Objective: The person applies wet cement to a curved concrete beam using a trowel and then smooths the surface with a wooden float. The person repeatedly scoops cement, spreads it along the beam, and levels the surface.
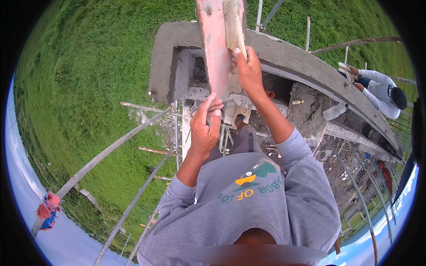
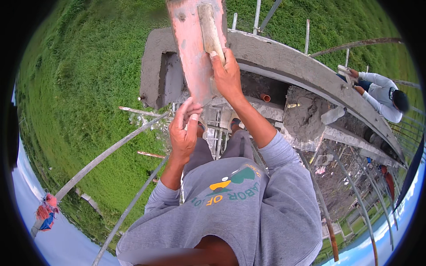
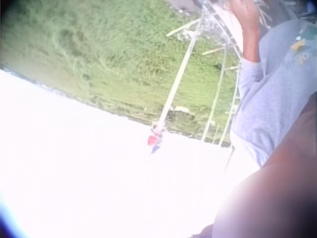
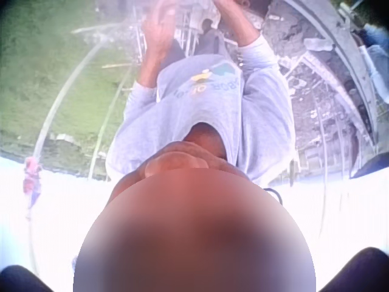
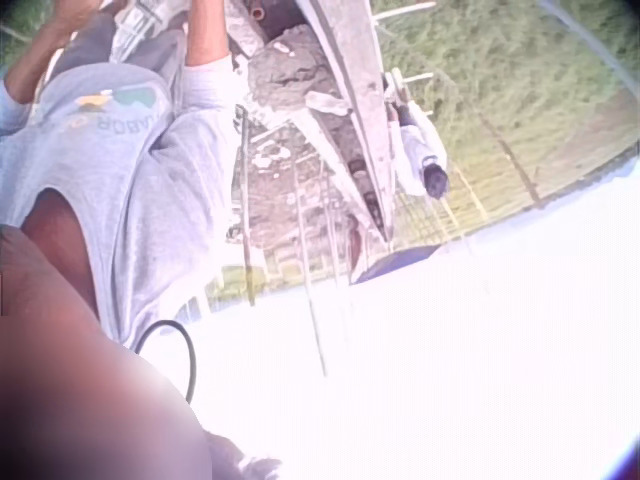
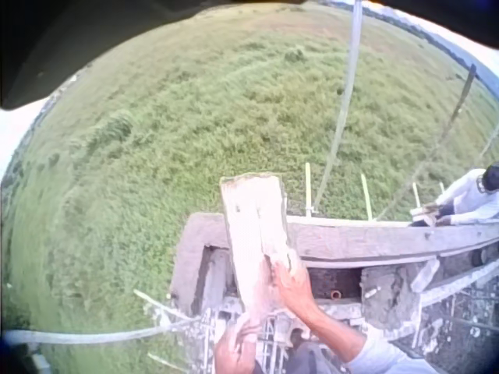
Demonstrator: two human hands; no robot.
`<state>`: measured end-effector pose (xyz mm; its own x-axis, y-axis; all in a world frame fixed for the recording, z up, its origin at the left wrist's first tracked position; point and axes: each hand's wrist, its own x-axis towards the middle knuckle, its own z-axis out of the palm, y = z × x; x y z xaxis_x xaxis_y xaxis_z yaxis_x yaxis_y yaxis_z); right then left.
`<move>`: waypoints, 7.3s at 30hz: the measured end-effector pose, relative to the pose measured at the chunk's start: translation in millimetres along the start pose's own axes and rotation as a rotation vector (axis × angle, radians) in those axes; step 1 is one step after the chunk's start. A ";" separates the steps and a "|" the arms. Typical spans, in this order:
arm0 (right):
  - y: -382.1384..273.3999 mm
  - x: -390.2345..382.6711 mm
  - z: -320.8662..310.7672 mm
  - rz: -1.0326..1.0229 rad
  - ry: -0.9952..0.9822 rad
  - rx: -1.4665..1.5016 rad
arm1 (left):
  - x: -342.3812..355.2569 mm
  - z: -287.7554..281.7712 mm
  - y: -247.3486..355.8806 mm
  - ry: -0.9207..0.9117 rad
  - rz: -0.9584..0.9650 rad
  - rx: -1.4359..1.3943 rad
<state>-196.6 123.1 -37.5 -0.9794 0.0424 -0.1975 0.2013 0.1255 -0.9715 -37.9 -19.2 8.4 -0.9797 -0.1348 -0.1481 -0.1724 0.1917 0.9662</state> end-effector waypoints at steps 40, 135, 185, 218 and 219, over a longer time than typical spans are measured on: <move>310.1 -342.4 -137.5 0.731 0.072 -0.504 | 255.6 -92.5 -51.3 -0.559 0.240 0.911; 274.5 -293.3 -184.2 0.794 0.150 -0.055 | 221.1 81.2 -78.3 -0.861 0.480 0.909; 362.3 -256.4 -110.9 0.904 -0.713 -1.241 | 147.0 178.7 -204.7 0.711 -0.305 -1.224; 424.8 -299.6 -136.6 0.642 -0.521 -1.075 | 171.7 248.1 -187.4 0.650 -0.324 -1.259; 425.9 -305.8 -139.4 0.644 -0.533 -1.073 | 163.4 274.6 -189.0 0.666 -0.357 -1.253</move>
<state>190.9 301.8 -372.6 -0.5459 0.0314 -0.8373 0.2952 0.9424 -0.1571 -193.4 189.5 -256.4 -0.6179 -0.4746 -0.6269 0.1498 -0.8537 0.4987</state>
